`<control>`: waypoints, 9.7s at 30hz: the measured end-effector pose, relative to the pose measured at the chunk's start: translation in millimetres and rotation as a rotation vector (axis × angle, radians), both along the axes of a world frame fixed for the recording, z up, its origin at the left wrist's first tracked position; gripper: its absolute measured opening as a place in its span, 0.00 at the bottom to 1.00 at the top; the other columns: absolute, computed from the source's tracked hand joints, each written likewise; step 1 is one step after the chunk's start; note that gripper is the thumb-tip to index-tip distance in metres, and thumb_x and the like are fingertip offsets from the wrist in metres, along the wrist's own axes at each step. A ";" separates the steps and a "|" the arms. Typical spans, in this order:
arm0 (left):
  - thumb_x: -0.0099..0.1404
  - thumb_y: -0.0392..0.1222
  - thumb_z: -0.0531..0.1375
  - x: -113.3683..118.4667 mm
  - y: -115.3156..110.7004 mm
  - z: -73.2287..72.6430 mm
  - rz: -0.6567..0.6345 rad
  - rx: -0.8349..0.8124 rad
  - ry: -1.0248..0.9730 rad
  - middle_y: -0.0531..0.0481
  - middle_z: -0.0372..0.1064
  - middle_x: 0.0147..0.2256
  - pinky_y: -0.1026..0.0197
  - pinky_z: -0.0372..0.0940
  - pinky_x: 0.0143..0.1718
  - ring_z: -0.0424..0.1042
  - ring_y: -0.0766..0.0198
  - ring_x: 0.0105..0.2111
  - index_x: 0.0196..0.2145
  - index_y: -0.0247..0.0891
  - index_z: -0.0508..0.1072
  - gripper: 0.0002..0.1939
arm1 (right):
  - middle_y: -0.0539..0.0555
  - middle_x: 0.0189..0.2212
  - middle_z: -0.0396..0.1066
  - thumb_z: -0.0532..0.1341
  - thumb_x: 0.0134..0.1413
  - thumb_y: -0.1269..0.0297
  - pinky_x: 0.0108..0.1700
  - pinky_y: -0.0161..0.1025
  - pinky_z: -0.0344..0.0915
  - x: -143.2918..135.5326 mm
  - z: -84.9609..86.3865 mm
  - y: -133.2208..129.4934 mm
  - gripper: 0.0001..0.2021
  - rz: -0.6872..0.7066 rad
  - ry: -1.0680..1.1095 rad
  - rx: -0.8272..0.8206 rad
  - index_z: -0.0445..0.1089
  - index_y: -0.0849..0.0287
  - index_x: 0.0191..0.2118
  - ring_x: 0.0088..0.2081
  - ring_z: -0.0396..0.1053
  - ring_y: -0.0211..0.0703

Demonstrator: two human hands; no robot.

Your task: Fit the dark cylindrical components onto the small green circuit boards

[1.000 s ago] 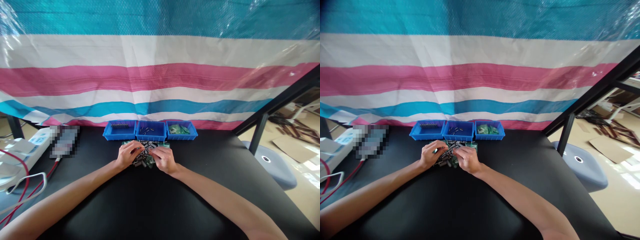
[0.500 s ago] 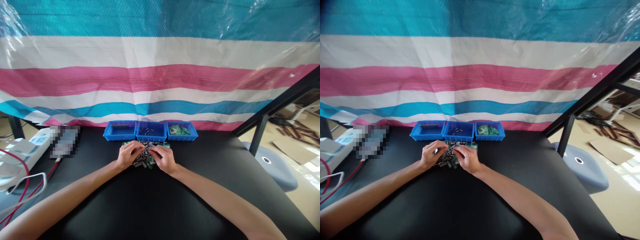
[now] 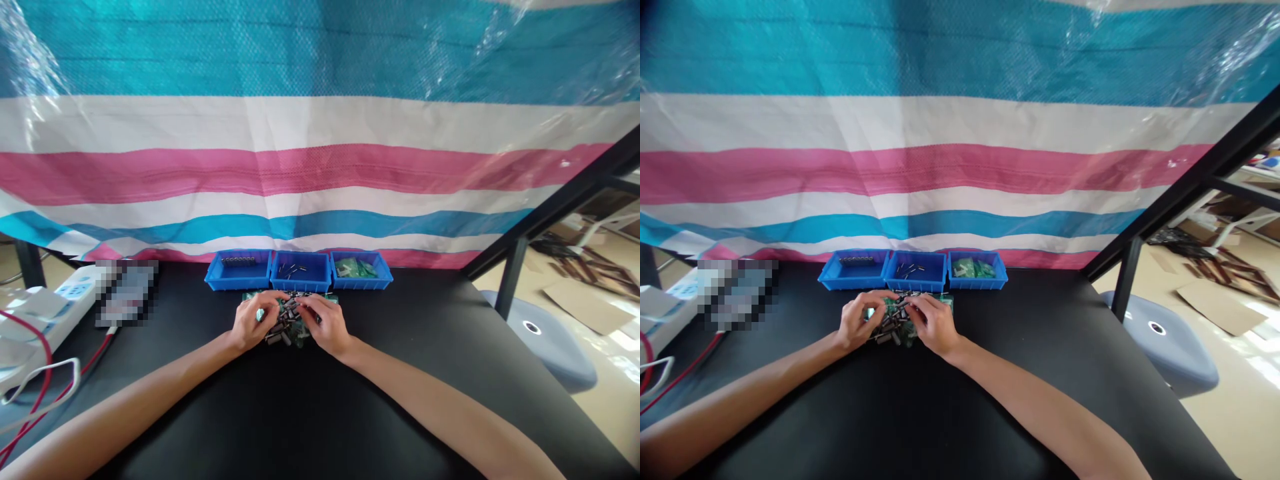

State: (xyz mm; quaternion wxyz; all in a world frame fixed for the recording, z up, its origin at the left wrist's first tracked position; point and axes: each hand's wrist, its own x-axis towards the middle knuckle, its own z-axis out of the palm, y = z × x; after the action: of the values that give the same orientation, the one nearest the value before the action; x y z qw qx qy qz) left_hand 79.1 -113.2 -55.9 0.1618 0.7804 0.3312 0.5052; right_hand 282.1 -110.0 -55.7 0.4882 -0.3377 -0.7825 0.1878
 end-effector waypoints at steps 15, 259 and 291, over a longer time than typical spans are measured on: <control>0.67 0.34 0.56 -1.3 4.6 0.9 0.116 0.148 0.140 0.47 0.75 0.36 0.68 0.68 0.35 0.74 0.68 0.33 0.46 0.37 0.73 0.10 | 0.55 0.37 0.74 0.55 0.62 0.70 0.41 0.36 0.70 1.1 3.5 -1.0 0.09 0.020 0.017 -0.005 0.72 0.57 0.44 0.37 0.73 0.41; 0.67 0.35 0.55 1.3 3.4 0.3 0.158 0.022 0.086 0.55 0.70 0.25 0.70 0.62 0.26 0.68 0.73 0.21 0.41 0.37 0.70 0.05 | 0.55 0.30 0.75 0.59 0.52 0.60 0.28 0.35 0.52 16.5 43.3 21.9 0.09 -0.189 -0.980 -0.384 0.73 0.58 0.29 0.35 0.73 0.47; 0.62 0.34 0.62 4.5 5.0 -5.9 0.166 0.101 -0.024 0.49 0.77 0.34 0.67 0.70 0.30 0.75 0.68 0.27 0.41 0.38 0.70 0.09 | 0.53 0.30 0.76 0.61 0.57 0.60 0.31 0.34 0.70 -1.6 7.5 -6.3 0.08 -0.090 0.090 -0.178 0.72 0.59 0.37 0.24 0.71 0.36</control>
State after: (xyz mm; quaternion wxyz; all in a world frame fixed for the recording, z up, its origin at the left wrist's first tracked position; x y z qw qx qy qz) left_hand 83.6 -108.2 -61.8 0.0838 0.7513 0.3670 0.5420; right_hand 280.5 -116.3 -48.2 0.4988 -0.4056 -0.7242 0.2495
